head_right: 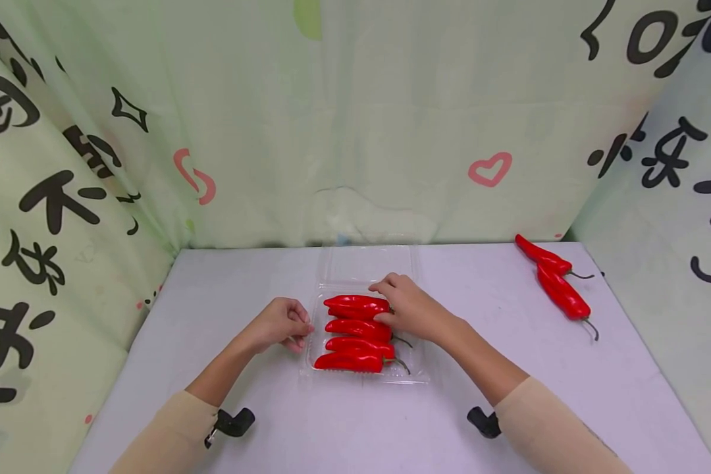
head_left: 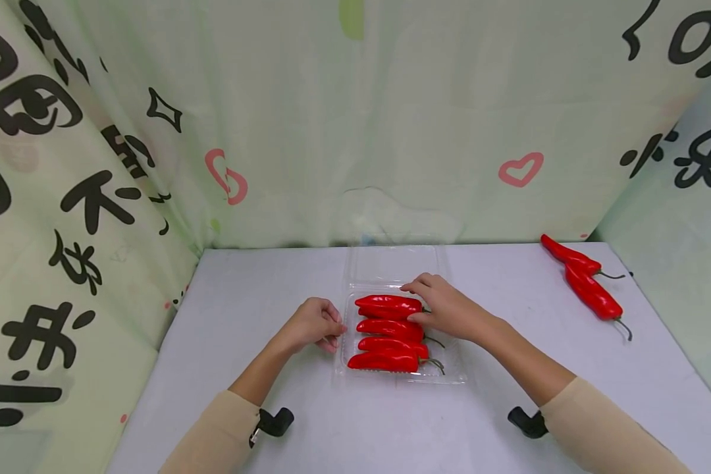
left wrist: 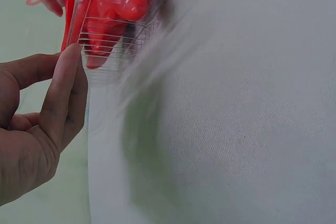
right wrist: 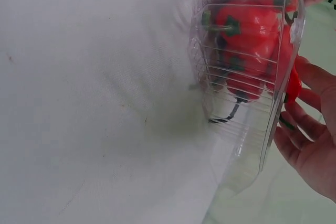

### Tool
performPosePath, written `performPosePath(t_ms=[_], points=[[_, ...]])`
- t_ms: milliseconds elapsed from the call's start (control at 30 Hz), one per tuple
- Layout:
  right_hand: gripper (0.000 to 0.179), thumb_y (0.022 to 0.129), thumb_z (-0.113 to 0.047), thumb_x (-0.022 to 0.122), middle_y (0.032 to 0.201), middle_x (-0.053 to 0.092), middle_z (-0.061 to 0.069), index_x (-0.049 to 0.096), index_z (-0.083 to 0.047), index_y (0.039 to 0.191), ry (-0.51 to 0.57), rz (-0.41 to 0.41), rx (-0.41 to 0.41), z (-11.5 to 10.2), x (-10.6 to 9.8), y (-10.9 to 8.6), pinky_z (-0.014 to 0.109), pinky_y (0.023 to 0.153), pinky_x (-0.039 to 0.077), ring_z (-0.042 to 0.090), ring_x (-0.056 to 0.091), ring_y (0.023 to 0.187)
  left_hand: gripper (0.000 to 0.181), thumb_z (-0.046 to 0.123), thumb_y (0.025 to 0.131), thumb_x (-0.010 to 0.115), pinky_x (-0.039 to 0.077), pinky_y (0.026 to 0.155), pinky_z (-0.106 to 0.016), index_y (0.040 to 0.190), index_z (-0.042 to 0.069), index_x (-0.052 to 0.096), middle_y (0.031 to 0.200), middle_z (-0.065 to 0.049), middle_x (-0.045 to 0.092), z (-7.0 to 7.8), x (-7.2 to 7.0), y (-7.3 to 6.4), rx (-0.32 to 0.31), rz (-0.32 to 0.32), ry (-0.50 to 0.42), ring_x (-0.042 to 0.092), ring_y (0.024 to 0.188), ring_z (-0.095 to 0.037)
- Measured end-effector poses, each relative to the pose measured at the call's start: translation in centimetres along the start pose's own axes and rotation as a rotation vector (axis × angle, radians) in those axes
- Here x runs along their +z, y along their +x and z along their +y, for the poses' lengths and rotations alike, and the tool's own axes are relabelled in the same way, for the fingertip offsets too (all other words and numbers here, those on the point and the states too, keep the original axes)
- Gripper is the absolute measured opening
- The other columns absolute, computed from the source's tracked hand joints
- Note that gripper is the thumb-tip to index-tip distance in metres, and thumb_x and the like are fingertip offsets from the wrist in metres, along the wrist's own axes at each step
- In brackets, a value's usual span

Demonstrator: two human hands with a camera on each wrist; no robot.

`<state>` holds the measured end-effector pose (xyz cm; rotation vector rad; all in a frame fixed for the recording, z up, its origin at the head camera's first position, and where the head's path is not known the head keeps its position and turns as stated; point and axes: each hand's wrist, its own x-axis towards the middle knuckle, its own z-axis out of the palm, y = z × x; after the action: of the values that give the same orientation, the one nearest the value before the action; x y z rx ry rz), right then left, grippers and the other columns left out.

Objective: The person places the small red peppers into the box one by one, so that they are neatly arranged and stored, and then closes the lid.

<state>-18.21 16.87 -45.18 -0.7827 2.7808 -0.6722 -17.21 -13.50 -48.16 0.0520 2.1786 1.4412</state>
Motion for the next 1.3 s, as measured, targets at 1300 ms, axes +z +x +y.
performPosePath(t_ms=[1300], points=[[0.081, 0.091, -0.038, 0.079, 0.152, 0.046, 0.028, 0.042, -0.002, 0.153, 0.026, 0.232, 0.284, 10.5, -6.2, -9.1, 0.071, 0.099, 0.049, 0.050, 0.043, 0.138, 0.018, 0.006, 0.093, 0.075, 0.063, 0.057, -0.030, 0.095, 0.000, 0.058, 0.071, -0.012, 0.066, 0.2, 0.1, 0.0, -0.017, 0.012, 0.001, 0.066, 0.055, -0.018]])
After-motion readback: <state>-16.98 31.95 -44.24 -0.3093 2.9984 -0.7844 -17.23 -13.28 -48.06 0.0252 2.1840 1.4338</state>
